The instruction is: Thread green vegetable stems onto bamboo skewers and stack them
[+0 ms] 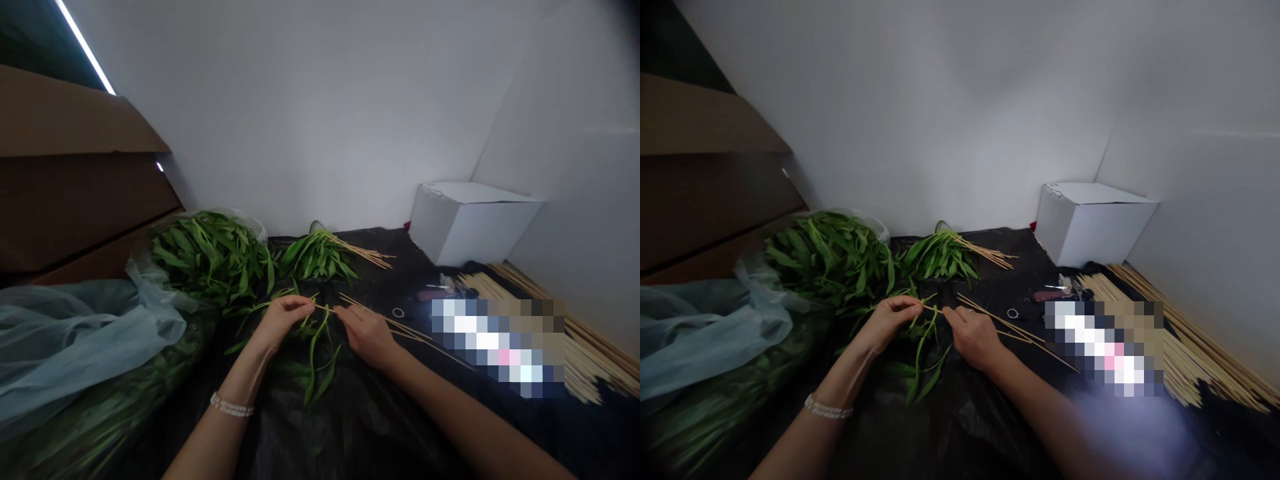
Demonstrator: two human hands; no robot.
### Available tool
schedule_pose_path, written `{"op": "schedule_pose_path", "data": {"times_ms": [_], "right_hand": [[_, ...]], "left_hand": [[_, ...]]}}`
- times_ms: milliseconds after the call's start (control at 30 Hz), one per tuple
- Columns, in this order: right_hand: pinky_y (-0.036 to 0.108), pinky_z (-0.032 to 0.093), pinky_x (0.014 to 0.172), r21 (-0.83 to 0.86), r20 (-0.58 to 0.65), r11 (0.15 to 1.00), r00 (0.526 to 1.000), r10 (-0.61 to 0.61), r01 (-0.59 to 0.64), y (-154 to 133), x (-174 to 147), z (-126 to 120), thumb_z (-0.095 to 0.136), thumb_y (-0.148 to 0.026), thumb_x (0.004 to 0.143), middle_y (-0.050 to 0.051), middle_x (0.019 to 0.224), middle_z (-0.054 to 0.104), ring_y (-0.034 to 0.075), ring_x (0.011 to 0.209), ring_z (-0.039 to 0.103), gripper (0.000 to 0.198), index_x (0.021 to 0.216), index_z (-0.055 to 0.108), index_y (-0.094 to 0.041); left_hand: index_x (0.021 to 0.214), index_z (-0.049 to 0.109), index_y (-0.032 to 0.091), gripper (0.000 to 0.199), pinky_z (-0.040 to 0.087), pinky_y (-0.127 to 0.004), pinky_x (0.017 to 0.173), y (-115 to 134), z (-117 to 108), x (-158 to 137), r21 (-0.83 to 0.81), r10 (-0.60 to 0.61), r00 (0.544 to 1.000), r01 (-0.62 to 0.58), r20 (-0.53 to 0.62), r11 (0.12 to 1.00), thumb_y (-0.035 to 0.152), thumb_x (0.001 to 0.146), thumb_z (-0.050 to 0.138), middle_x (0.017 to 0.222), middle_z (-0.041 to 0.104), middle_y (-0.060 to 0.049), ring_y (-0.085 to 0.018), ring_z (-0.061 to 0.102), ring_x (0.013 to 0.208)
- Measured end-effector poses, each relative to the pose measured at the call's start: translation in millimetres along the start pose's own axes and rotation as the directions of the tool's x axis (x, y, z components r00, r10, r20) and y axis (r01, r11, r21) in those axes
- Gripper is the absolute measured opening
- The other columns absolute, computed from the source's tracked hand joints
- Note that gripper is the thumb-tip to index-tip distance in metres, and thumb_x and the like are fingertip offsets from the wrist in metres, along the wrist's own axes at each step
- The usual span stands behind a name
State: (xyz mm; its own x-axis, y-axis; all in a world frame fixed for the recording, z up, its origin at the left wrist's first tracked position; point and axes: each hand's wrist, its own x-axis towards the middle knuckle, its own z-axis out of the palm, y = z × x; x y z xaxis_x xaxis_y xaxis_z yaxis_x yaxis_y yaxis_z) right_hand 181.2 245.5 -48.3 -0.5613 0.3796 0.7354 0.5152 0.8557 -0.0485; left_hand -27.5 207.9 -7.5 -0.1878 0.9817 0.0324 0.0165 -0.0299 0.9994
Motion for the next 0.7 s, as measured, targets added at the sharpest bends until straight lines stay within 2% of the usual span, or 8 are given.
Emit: {"op": "schedule_pose_path", "data": {"times_ms": [333, 567, 700], "right_hand": [[0.026, 0.041, 0.059, 0.003, 0.038, 1.000, 0.999, -0.003, 0.003, -1.3, -0.8, 2.0, 0.040, -0.012, 0.092, 0.004, 0.077, 0.064, 0.015, 0.063, 0.058, 0.029, 0.112, 0.062, -0.014], [0.026, 0.043, 0.066, 0.071, 0.048, 0.997, 0.999, 0.018, -0.022, -1.1, 2.2, -5.1, 0.043, -0.015, 0.093, 0.004, 0.077, 0.065, 0.016, 0.069, 0.060, 0.021, 0.098, 0.063, -0.015], [0.026, 0.042, 0.066, 0.108, 0.045, 0.994, 0.999, 0.029, -0.034, -1.2, 4.3, -9.6, 0.043, -0.014, 0.092, 0.004, 0.076, 0.065, 0.015, 0.069, 0.061, 0.020, 0.093, 0.063, -0.015]], "left_hand": [[0.072, 0.075, 0.016, 0.024, 0.045, -0.025, 0.065, -0.3, 7.7, -2.9, 0.035, -0.034, 0.996, 0.031, 0.082, 0.999, 0.034, 0.057, 0.084, 0.068, 0.070, -0.001, -0.012, 0.057, 0.061], [0.095, 0.074, 0.017, 0.038, 0.046, -0.028, 0.070, 8.4, -16.7, -0.1, 0.133, -0.076, 0.977, 0.050, 0.198, 0.990, 0.036, 0.064, 0.080, 0.084, 0.073, -0.006, -0.015, 0.061, 0.072], [0.095, 0.073, 0.016, 0.034, 0.042, -0.025, 0.062, 6.6, -23.4, 2.7, 0.210, -0.058, 0.979, 0.016, 0.195, 0.978, 0.039, 0.069, 0.074, 0.082, 0.072, -0.006, -0.015, 0.059, 0.069]]}}
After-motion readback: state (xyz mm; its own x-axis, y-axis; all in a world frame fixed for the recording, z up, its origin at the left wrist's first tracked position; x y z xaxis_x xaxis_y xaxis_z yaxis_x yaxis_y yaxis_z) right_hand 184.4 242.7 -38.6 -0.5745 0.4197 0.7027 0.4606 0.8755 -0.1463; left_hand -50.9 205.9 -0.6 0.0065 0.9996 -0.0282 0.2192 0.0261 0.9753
